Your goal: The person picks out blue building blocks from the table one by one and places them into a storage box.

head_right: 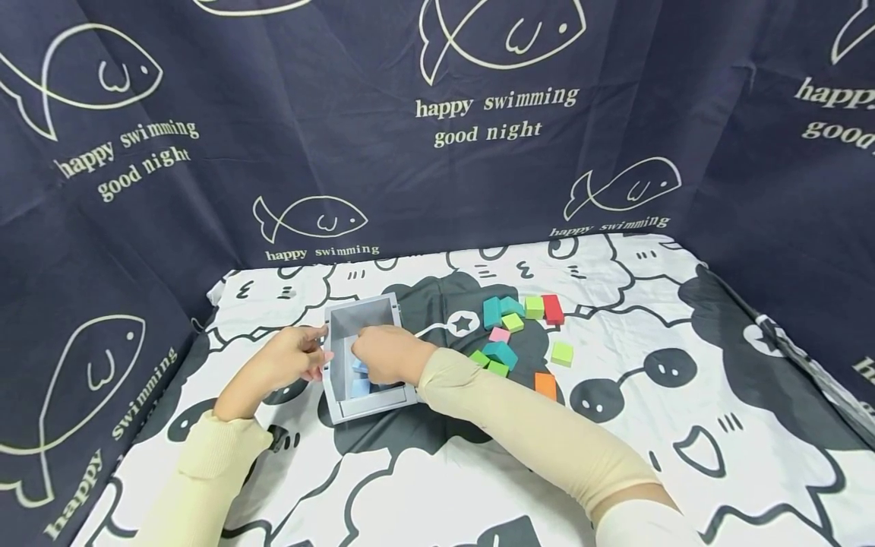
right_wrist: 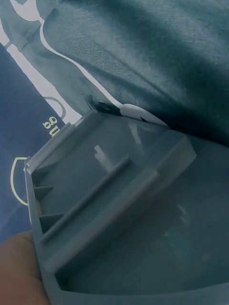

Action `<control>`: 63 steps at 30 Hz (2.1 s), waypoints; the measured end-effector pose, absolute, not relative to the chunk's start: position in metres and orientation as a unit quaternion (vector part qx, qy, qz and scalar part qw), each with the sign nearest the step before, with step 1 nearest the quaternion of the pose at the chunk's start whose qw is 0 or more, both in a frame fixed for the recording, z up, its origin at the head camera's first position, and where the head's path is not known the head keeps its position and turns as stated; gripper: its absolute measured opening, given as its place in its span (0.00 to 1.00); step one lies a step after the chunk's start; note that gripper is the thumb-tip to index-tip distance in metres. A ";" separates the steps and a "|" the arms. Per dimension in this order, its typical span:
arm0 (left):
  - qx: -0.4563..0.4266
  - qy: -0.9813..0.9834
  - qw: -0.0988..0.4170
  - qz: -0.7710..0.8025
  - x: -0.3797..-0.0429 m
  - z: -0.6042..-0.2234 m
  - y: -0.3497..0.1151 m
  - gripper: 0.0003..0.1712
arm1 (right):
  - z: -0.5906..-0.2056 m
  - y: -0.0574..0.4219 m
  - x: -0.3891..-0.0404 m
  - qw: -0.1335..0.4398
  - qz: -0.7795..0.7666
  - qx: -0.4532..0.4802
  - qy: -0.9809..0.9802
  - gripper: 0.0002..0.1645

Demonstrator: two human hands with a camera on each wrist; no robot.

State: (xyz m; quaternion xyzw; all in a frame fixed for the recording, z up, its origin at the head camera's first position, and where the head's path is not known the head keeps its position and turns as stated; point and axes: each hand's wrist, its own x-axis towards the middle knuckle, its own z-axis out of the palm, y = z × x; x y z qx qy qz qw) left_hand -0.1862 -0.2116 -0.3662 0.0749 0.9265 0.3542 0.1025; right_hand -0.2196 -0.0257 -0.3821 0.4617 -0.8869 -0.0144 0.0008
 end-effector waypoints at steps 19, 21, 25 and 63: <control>0.068 0.930 0.101 0.347 -0.186 -0.366 -0.210 0.33 | -0.386 -0.030 -0.220 0.003 -0.033 0.445 -0.895 0.16; 0.067 0.930 0.101 0.348 -0.186 -0.365 -0.210 0.33 | -0.385 -0.030 -0.220 0.004 -0.032 0.444 -0.895 0.16; 0.071 0.928 0.103 0.351 -0.186 -0.366 -0.211 0.33 | -0.384 -0.029 -0.219 0.006 -0.027 0.447 -0.894 0.16; 0.071 0.939 0.088 0.324 -0.185 -0.368 -0.215 0.34 | -0.372 0.031 -0.212 0.106 0.275 0.481 -0.826 0.04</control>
